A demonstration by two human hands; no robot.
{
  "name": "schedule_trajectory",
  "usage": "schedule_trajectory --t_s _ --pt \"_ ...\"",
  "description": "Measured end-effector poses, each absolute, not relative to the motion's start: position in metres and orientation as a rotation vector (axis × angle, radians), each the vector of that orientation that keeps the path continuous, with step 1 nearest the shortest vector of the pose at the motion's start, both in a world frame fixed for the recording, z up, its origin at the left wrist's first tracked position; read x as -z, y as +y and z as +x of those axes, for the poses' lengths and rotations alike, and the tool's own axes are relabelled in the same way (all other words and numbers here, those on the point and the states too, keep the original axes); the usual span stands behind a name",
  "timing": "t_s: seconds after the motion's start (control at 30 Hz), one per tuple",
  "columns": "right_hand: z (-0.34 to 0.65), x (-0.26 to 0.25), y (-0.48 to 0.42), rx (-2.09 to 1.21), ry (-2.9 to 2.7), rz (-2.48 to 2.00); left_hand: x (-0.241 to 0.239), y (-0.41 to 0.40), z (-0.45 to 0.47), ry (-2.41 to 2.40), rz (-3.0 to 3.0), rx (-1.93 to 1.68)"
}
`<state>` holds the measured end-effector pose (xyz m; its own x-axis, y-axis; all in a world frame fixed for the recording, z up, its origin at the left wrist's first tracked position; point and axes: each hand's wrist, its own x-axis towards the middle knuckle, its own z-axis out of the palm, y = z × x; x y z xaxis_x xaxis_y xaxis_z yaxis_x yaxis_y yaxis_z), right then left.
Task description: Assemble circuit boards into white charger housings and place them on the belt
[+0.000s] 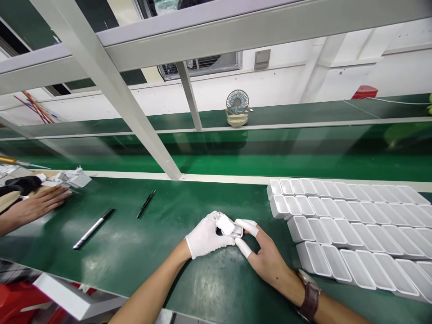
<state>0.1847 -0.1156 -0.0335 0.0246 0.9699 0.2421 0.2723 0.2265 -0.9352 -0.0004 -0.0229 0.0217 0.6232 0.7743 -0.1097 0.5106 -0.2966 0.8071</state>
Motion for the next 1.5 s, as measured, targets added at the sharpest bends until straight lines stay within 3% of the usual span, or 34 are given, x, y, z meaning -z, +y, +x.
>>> schedule_trajectory --t_s 0.33,0.7,1.5 --pt "0.186 0.010 -0.103 -1.387 -0.854 -1.037 -0.023 -0.029 0.001 0.992 2.156 -0.521" --pt "0.187 0.018 -0.112 -1.350 -1.187 -1.205 -0.018 -0.048 0.008 0.925 2.326 -0.695" --pt "0.185 0.014 -0.113 -1.318 -1.232 -1.244 -0.013 -0.041 0.005 0.918 2.324 -0.710"
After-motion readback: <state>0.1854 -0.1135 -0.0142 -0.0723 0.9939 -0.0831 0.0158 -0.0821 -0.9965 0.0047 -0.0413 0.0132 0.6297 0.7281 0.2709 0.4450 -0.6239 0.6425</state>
